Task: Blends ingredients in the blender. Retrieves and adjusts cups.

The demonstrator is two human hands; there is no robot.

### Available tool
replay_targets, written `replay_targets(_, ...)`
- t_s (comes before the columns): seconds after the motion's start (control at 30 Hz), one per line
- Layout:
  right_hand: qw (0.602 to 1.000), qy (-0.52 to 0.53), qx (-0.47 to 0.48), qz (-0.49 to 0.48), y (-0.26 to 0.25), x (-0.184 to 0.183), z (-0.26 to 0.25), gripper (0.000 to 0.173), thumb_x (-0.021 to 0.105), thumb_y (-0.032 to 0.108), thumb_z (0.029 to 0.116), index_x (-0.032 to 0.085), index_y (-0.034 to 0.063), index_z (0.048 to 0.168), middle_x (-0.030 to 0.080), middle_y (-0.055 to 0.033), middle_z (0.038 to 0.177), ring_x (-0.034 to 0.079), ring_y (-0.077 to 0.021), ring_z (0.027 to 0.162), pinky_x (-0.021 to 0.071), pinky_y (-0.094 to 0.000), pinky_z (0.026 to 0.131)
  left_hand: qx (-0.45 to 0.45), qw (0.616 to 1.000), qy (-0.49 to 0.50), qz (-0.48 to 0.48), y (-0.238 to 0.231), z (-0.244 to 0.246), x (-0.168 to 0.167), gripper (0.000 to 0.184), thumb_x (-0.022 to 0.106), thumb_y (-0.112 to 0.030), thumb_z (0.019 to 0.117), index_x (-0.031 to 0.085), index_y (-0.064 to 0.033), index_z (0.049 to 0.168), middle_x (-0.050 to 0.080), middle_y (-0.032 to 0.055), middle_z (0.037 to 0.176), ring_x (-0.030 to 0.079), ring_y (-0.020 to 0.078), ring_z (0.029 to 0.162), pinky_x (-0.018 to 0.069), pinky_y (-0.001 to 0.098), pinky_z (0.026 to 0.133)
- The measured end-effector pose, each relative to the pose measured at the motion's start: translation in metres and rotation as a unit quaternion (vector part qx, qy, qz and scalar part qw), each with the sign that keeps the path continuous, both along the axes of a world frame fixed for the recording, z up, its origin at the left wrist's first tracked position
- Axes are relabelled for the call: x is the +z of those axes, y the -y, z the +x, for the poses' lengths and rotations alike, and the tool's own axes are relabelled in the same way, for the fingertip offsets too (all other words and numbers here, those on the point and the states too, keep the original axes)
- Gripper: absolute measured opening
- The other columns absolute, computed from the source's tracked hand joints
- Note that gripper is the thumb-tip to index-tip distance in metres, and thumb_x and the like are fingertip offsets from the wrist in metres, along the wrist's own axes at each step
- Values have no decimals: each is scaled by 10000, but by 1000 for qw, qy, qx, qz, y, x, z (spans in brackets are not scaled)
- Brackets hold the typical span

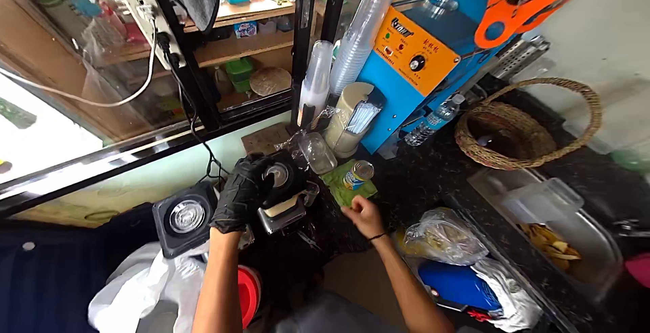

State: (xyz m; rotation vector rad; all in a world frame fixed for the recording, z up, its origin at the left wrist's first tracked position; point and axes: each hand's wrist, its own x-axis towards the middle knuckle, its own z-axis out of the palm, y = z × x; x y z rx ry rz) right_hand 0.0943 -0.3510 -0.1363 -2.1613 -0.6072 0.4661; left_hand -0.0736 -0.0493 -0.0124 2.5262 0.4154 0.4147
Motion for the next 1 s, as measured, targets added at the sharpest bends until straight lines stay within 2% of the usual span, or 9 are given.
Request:
replay_targets(0.1,964,228,-84,104,-28,83,72,181,692,110,908,668,-57,841,648,-133,740,640,-195,643,576,-384,637,-35,999,36,4,-18,8,23,270,674,-186,965,705,-110,1222,683,122,1207,651,294,1137,521,529,992)
replay_targets(0.23,938,335,-42,79,-62,217,158,164,660,76,960,661,-55,1058,651,-225,1124,677,-319,986,588,-482,853,-106,992,57,-38,-30,66,63,285,599,-217,988,713,-90,1217,709,114,1209,663,251,1148,495,489,1032)
replay_targets(0.37,908,417,22,24,-127,315,244,262,602,178,1000,665,-5,1176,658,-193,1213,652,-317,1128,536,-490,988,-112,983,23,-147,-2,144,117,304,585,-200,1017,663,-26,1253,686,88,1175,628,70,1045,501,274,955)
replay_targets(0.53,917,375,86,-103,-221,345,364,651,729,487,913,574,134,1437,527,-290,1428,482,-490,1339,395,-682,1083,-76,955,115,-264,15,283,81,271,614,-100,994,654,-15,1248,693,112,1133,660,140,1009,544,338,928)
replay_targets(0.6,927,328,122,-135,-244,336,391,727,808,459,857,560,120,1450,544,-289,1431,492,-488,1347,374,-696,1098,-51,951,128,-275,37,319,49,280,605,-122,990,665,-2,1237,709,129,1142,678,181,1035,550,380,949)
replay_targets(0.73,903,345,186,-178,-251,395,376,582,805,356,878,640,23,1325,623,-270,1329,546,-455,1300,401,-672,1080,-16,929,152,-336,77,322,29,258,574,-162,983,701,3,1136,724,87,1049,687,121,960,558,324,909)
replay_targets(0.87,893,427,114,-88,-196,475,317,553,795,345,870,634,122,1350,652,-238,1284,604,-461,1207,454,-712,954,-10,885,225,-407,80,329,31,259,538,-161,989,699,29,1062,730,69,935,702,125,851,588,319,806)
replay_targets(0.93,874,483,50,18,-144,488,278,545,773,409,866,630,213,1355,643,-168,1285,634,-386,1146,509,-634,887,-87,818,297,-485,79,340,52,391,486,-264,1044,633,56,1214,732,122,1050,709,202,952,596,378,866)
replay_targets(1.0,844,506,30,176,-91,462,241,540,774,398,878,610,195,1350,616,-118,1275,635,-297,1091,552,-519,830,-202,707,365,-570,87,343,87,658,582,-523,983,541,13,1362,689,170,1218,672,285,1123,555,462,980)
